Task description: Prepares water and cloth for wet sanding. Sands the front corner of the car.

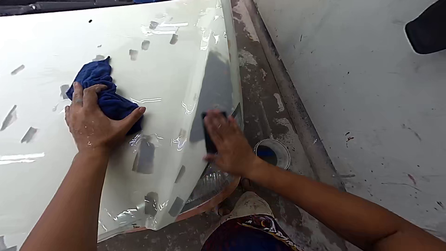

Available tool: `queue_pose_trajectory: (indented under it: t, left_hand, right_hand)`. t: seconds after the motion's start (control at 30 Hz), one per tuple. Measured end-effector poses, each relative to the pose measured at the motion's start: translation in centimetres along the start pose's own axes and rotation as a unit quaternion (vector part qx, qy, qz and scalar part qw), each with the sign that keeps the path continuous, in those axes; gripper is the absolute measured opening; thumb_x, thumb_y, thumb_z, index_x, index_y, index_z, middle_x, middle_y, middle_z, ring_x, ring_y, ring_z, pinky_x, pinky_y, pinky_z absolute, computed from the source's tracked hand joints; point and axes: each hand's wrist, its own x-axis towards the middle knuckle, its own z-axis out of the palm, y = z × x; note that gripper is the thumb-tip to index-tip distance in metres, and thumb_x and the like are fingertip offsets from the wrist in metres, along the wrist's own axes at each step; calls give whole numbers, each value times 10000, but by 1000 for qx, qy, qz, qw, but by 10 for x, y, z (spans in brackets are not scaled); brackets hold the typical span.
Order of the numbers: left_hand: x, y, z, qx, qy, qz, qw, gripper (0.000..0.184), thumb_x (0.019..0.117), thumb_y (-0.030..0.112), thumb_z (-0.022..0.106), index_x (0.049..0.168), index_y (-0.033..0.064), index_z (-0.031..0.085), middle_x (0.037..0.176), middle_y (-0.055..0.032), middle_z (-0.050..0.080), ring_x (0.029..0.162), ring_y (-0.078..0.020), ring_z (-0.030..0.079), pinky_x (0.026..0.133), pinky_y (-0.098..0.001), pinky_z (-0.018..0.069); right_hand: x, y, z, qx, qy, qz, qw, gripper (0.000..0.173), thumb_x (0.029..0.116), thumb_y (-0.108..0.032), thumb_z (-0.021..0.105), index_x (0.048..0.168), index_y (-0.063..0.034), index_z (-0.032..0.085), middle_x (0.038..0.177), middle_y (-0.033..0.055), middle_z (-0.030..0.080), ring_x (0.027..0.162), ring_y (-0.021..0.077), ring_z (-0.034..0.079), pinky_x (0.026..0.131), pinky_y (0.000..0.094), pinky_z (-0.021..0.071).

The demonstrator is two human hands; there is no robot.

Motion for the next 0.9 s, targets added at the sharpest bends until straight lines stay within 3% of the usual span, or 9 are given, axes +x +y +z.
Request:
queue_pose_trajectory:
  t: [0.1,0.23,0.33,0.47,0.53,0.6,0.7,0.8,0.9]
  left_hand:
    - [1,3,-1,-6,6,13,1000,1103,648,927,562,1422,142,523,1528,-241,457,1451,-442,387,1116,-668,325]
    - [0,7,-3,-22,15,17,999,1019,693,853,607,1370,93,554,1425,-267,533,1358,-472,476,1061,-676,375]
    - [-6,15,-7,-25,33,23,999,901,753,768,632,1299,52,589,1279,-289,600,1179,-500,584,922,-697,447]
    - [-11,45,-7,-20,62,37,997,666,791,533,707,1187,5,621,1056,-300,665,958,-530,649,749,-728,466]
    - [-4,74,-12,-44,64,49,996,617,775,449,742,1164,-14,620,979,-273,681,886,-492,671,713,-704,486]
    - [11,107,-17,-77,75,54,993,614,749,426,768,1158,-6,616,939,-231,697,853,-432,690,701,-663,515]
    - [40,152,-28,-88,89,93,988,565,747,429,754,1127,32,626,897,-169,710,810,-349,704,659,-592,532]
    - [67,179,-39,-97,108,125,981,533,778,423,750,1139,51,626,908,-143,715,805,-299,705,652,-540,537]
    - [84,178,-39,-91,129,106,982,565,807,449,751,1186,60,599,996,-148,715,896,-272,707,743,-520,553]
  right_hand:
    - [2,-18,0,3,13,45,999,1044,953,-778,223,1613,30,230,1705,188,168,1592,336,91,1276,608,103]
    - [-21,-56,7,33,-58,-78,995,998,937,-813,262,1607,-77,339,1696,67,269,1585,211,170,1287,504,172]
    - [22,5,1,34,-17,-82,996,897,979,-726,344,1566,-52,419,1653,108,359,1562,254,254,1276,564,169]
    - [105,91,-8,-7,-30,6,1000,944,1004,-724,237,1617,-7,256,1696,162,224,1582,307,172,1272,571,143]
    - [112,77,-8,-4,-24,27,999,967,997,-725,270,1617,16,228,1701,187,188,1587,328,134,1275,580,108]
    - [84,34,-7,15,-22,-34,999,991,965,-742,335,1603,14,285,1688,190,231,1583,332,151,1273,593,132]
    - [51,12,-13,44,-107,-139,984,1006,930,-812,325,1624,-84,294,1714,74,209,1593,211,128,1291,499,157]
    - [103,78,-10,47,-60,-123,989,890,977,-729,365,1539,-43,452,1642,137,368,1548,289,286,1251,553,240]
    - [170,138,-6,16,-65,-18,998,915,1011,-681,319,1603,15,277,1687,192,232,1573,342,189,1260,587,152]
